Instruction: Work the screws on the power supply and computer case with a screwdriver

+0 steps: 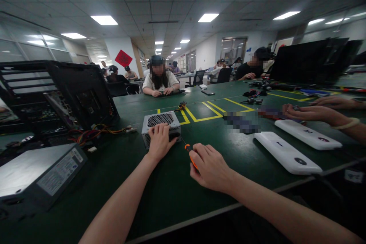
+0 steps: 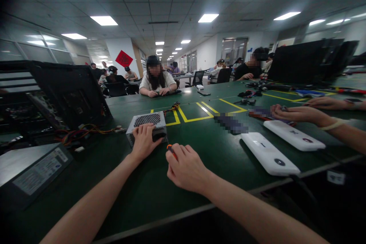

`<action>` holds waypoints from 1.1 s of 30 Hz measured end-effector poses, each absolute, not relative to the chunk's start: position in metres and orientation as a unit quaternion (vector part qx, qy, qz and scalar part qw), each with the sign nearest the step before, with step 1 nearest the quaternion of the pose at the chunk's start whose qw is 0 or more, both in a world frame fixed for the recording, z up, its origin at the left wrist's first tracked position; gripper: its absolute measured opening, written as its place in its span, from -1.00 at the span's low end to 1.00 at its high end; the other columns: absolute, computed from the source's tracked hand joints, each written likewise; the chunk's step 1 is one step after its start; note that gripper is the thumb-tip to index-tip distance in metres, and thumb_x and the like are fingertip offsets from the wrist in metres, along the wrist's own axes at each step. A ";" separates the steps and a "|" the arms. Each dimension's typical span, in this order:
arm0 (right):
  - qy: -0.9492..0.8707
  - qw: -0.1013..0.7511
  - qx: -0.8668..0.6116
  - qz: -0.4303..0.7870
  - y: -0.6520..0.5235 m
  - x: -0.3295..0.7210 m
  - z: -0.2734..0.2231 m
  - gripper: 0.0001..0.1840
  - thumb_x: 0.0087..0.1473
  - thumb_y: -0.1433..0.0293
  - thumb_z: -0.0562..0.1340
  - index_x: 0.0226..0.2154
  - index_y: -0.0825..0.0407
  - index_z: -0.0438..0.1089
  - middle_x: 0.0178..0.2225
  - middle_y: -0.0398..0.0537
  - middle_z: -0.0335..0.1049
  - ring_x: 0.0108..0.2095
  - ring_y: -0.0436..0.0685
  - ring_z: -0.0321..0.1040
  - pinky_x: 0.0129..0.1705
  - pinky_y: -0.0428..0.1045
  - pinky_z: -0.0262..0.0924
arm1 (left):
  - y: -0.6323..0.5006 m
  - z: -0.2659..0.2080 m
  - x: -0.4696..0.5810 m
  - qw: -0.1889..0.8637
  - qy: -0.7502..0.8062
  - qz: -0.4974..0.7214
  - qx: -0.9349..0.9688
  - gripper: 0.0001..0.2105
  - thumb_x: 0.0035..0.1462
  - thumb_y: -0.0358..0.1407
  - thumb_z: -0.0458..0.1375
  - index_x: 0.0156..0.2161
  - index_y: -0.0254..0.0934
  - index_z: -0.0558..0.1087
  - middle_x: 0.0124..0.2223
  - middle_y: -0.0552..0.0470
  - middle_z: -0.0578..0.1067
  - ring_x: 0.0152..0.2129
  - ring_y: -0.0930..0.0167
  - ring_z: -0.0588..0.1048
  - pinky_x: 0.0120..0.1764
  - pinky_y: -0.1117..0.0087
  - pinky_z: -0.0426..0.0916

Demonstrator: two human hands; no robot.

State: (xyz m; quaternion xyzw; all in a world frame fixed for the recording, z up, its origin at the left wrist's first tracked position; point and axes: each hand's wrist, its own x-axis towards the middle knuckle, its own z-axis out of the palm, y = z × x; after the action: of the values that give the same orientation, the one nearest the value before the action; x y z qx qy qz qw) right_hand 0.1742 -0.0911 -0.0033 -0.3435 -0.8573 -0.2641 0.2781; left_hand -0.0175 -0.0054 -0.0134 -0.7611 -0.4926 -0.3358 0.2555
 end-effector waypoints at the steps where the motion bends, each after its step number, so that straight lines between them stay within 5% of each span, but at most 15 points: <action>1: -0.866 0.275 -0.325 -0.264 -0.092 0.173 -0.005 -0.79 -0.04 0.40 0.07 -0.29 0.14 0.25 -0.28 0.10 0.25 -0.31 0.14 0.20 -0.32 0.00 0.05 | -0.005 -0.013 -0.018 0.255 -0.493 -0.336 -0.761 -0.62 -0.06 -0.20 0.15 -0.12 -0.30 0.27 -0.05 -0.19 0.33 -0.10 0.17 0.23 -0.10 0.12 0.04; 6: -0.853 0.299 -0.297 -0.308 -0.086 0.172 -0.012 -0.85 0.03 0.49 0.05 -0.27 0.14 0.23 -0.39 0.01 0.25 -0.39 0.07 0.20 -0.36 -0.04 0.07 | -0.005 -0.014 -0.018 0.255 -0.496 -0.335 -0.760 -0.62 -0.05 -0.18 0.14 -0.12 -0.32 0.27 -0.06 -0.18 0.33 -0.10 0.19 0.23 -0.09 0.12 0.03; 15: -0.832 0.295 -0.343 -0.320 -0.085 0.180 -0.007 -0.71 0.11 0.22 0.03 -0.40 0.10 0.28 -0.53 -0.12 0.25 -0.57 -0.03 0.14 -0.51 -0.08 -0.08 | -0.005 -0.013 -0.018 0.254 -0.494 -0.342 -0.759 -0.62 -0.06 -0.18 0.15 -0.13 -0.32 0.28 -0.07 -0.17 0.34 -0.11 0.20 0.24 -0.09 0.13 0.04; 25: -0.884 0.238 -0.251 -0.315 -0.076 0.186 -0.013 -0.85 0.10 0.41 0.01 -0.36 0.07 0.26 -0.51 -0.15 0.26 -0.55 -0.05 0.16 -0.47 -0.08 -0.11 | -0.003 -0.014 -0.019 0.244 -0.497 -0.343 -0.759 -0.63 -0.07 -0.21 0.15 -0.12 -0.30 0.28 -0.05 -0.19 0.33 -0.09 0.17 0.23 -0.10 0.12 0.04; 33: -0.849 0.317 -0.331 -0.264 -0.075 0.186 -0.011 -0.84 0.09 0.36 0.06 -0.35 0.11 0.25 -0.52 -0.15 0.32 -0.58 -0.06 0.20 -0.50 -0.10 -0.08 | -0.002 -0.014 -0.018 0.244 -0.494 -0.342 -0.761 -0.62 -0.07 -0.20 0.15 -0.13 -0.30 0.27 -0.06 -0.18 0.33 -0.10 0.18 0.23 -0.09 0.12 0.03</action>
State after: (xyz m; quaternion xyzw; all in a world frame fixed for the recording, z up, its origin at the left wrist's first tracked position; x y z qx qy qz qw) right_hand 0.1862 -0.0754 -0.0113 -0.3311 -0.8486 -0.2639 0.3173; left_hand -0.0184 -0.0023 -0.0139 -0.7610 -0.4941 -0.3422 0.2442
